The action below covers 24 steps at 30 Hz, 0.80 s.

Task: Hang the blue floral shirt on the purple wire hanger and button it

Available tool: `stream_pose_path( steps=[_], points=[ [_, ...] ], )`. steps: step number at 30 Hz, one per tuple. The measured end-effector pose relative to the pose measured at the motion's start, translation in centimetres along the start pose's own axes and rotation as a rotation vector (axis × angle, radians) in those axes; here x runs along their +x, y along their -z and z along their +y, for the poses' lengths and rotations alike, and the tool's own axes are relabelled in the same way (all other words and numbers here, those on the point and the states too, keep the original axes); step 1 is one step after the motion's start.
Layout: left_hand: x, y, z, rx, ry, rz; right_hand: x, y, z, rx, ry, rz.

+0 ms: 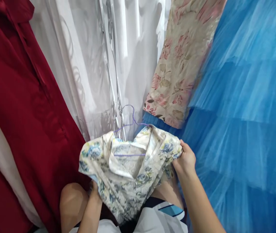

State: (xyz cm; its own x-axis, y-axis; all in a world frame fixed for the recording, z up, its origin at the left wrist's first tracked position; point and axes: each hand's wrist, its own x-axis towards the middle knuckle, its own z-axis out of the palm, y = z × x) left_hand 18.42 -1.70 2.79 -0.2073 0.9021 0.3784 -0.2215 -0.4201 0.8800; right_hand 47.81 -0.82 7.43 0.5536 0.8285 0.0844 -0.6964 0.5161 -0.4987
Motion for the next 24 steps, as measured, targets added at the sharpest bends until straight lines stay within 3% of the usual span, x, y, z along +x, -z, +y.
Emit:
stream_pose_path(
  steps=[2,5,8,12,20,24],
  points=[
    [-0.2,1.6,0.3,-0.173,0.003,0.101,1.2,-2.7,0.1,0.048,0.031,0.002],
    [0.6,2.0,2.0,-0.454,0.046,0.197,2.3,-6.4,0.3,0.118,0.062,0.007],
    [1.8,1.2,4.2,-0.372,0.023,0.198,2.7,-8.4,0.3,0.145,0.102,0.018],
    [2.3,0.3,5.7,-0.222,0.009,0.231,3.4,-8.5,-0.1,0.14,0.156,0.019],
    [2.0,0.0,5.1,-0.165,0.011,0.26,4.5,-7.6,0.6,0.105,0.061,0.021],
    [0.9,-0.2,5.1,-0.084,0.005,0.195,3.9,-6.3,0.7,0.11,0.018,0.045]
  ],
)
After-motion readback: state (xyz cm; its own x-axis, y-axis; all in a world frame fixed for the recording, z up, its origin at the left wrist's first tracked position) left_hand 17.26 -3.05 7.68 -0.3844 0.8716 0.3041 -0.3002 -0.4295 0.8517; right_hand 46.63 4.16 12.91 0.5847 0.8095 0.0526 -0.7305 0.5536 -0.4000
